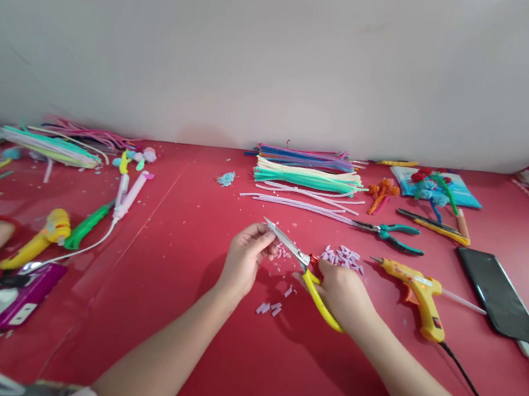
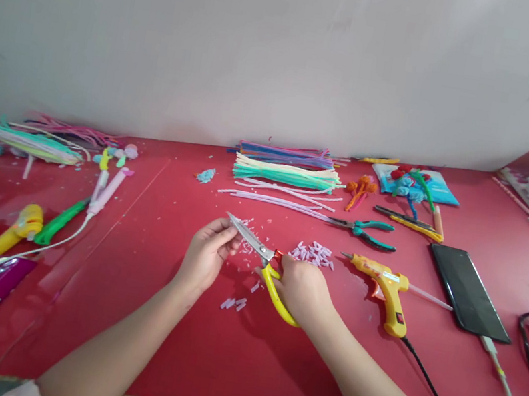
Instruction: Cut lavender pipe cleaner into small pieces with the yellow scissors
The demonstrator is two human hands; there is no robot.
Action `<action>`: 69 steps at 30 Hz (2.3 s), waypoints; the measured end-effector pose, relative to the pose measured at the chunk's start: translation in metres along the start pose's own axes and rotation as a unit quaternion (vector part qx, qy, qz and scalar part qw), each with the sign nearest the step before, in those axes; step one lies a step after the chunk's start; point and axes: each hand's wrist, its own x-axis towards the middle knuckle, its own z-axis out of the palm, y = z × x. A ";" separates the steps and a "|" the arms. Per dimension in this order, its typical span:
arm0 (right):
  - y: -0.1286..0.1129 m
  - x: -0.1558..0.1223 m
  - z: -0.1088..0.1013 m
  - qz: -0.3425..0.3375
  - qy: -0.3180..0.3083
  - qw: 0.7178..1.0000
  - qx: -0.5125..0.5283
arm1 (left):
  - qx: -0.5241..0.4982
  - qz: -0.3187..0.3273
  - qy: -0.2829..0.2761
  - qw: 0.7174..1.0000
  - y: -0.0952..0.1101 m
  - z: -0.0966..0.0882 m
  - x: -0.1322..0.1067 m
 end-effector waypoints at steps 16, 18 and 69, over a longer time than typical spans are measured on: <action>0.003 0.009 -0.007 0.039 0.026 0.972 0.230 | 0.239 -0.027 -0.097 0.966 -0.004 0.009 -0.008; 0.001 0.009 -0.005 0.023 0.030 0.963 0.265 | 0.288 -0.011 -0.118 0.950 -0.006 0.011 -0.011; -0.006 0.007 -0.011 0.042 0.049 0.933 0.353 | 0.305 -0.010 -0.110 0.946 -0.009 0.015 -0.017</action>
